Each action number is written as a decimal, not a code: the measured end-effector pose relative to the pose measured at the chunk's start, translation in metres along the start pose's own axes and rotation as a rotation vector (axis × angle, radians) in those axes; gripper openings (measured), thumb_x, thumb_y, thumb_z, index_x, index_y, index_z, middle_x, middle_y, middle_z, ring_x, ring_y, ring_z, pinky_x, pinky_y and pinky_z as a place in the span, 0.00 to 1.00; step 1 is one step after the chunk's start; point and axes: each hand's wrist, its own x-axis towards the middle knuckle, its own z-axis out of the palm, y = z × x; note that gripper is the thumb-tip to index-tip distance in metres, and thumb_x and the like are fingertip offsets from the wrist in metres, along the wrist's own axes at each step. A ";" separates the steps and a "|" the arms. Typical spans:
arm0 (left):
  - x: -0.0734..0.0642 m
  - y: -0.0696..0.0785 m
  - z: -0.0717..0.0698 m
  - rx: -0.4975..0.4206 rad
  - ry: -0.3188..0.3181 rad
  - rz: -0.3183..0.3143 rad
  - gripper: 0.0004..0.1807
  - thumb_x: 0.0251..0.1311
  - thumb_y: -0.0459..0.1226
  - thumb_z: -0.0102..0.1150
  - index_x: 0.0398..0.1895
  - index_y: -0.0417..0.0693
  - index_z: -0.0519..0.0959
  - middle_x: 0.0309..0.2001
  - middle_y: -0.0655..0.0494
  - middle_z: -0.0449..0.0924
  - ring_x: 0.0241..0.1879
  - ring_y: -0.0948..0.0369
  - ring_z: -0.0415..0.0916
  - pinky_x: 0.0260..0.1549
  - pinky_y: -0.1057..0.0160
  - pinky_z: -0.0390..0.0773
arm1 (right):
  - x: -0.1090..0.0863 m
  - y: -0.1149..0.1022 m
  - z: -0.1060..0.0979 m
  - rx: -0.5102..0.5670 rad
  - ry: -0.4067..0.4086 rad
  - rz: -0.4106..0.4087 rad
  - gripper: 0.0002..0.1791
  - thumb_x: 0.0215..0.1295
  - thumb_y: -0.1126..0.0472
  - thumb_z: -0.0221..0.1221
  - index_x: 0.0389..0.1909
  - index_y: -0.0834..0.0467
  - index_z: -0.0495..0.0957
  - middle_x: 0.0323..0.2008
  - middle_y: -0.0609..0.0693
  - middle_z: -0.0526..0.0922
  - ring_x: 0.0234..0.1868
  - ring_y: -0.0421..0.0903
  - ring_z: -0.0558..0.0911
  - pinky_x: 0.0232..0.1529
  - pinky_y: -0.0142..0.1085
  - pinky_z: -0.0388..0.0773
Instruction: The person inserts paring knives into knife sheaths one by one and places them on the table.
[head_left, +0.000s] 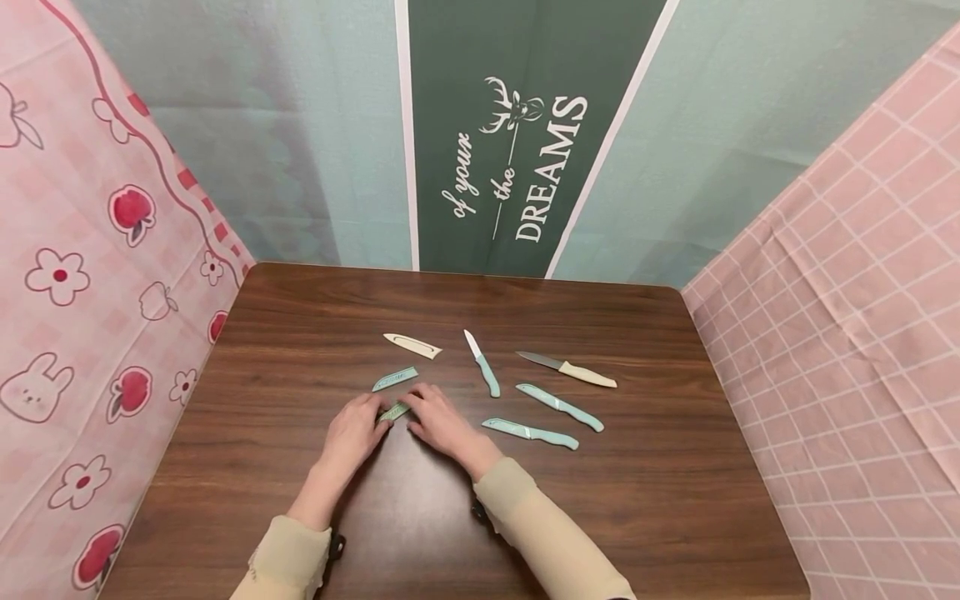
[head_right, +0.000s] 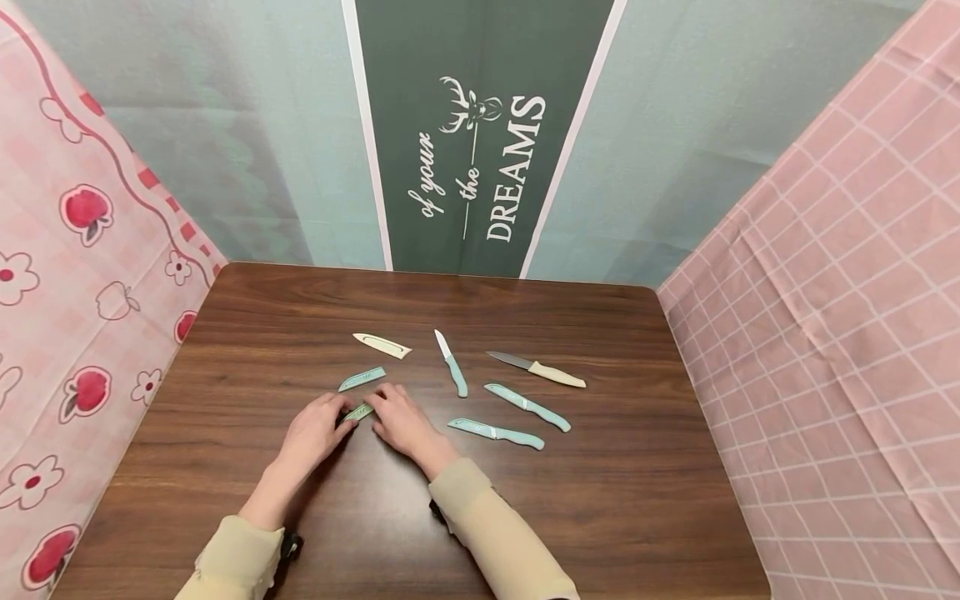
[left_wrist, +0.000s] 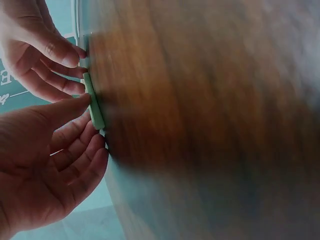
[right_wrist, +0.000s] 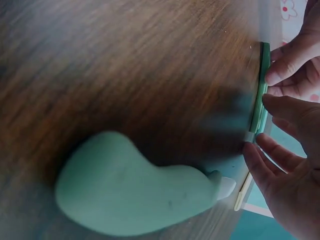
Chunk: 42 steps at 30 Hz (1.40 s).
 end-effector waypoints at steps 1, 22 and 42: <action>0.000 0.000 0.001 -0.003 0.006 0.002 0.11 0.53 0.33 0.73 0.38 0.43 0.81 0.38 0.47 0.83 0.40 0.46 0.82 0.39 0.46 0.80 | 0.000 0.000 0.000 -0.003 0.000 -0.004 0.21 0.66 0.61 0.64 0.60 0.55 0.77 0.56 0.52 0.79 0.57 0.48 0.77 0.62 0.38 0.74; 0.005 0.002 0.001 -0.073 -0.056 0.003 0.11 0.51 0.31 0.73 0.31 0.42 0.78 0.29 0.50 0.78 0.30 0.52 0.77 0.32 0.48 0.77 | 0.004 -0.003 0.010 -0.064 0.077 0.003 0.10 0.64 0.64 0.64 0.45 0.54 0.83 0.45 0.50 0.80 0.48 0.47 0.79 0.52 0.36 0.78; 0.006 0.004 -0.005 -0.139 -0.032 0.040 0.05 0.58 0.33 0.69 0.37 0.50 0.86 0.40 0.51 0.88 0.40 0.50 0.86 0.35 0.48 0.80 | -0.003 -0.001 -0.002 0.005 0.170 -0.009 0.05 0.67 0.64 0.61 0.40 0.55 0.84 0.38 0.48 0.83 0.43 0.46 0.82 0.47 0.36 0.80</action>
